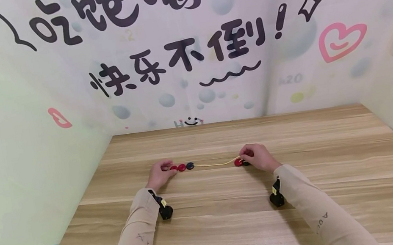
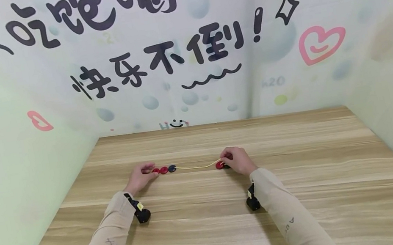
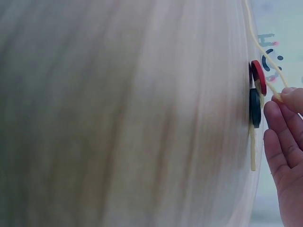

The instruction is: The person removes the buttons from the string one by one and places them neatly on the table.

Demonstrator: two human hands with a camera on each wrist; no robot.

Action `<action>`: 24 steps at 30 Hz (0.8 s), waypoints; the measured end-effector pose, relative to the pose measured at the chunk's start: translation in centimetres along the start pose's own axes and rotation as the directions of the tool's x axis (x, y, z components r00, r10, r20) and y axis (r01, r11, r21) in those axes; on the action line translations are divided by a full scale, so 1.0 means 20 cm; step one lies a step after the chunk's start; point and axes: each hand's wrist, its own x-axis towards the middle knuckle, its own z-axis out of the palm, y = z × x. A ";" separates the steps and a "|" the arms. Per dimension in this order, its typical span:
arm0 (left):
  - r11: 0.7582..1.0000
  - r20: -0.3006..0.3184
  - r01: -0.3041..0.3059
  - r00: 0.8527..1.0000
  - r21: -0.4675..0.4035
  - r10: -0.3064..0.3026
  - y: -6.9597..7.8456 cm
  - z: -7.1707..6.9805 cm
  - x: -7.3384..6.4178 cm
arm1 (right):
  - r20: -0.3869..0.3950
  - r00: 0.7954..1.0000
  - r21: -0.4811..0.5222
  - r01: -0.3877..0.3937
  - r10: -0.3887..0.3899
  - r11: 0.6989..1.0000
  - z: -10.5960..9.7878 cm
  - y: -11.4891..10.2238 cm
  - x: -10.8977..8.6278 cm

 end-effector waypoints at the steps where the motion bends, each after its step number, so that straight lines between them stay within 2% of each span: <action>1: 1.000 -0.011 0.006 1.000 -0.011 -0.006 0.01 0.00 0.00 | 0.003 1.000 0.002 -0.002 0.002 1.000 0.00 0.00 0.00; 4: 0.999 -0.040 0.023 0.999 -0.044 -0.025 0.03 0.00 0.00 | 0.012 1.000 0.006 -0.011 0.011 1.000 0.00 0.00 0.00; 9: 0.996 -0.064 -0.010 0.998 -0.093 0.005 0.09 0.04 0.02 | 0.020 0.999 0.016 -0.025 0.025 1.000 0.01 0.00 0.01; 17: 0.985 -0.060 -0.099 0.994 -0.141 0.091 0.22 0.18 0.06 | 0.033 0.999 0.015 -0.026 0.026 1.000 0.01 -0.01 0.01; 24: 0.971 -0.014 -0.101 0.995 -0.216 0.101 0.34 0.31 0.09 | 0.038 0.999 0.037 -0.024 0.023 0.999 0.03 -0.04 0.02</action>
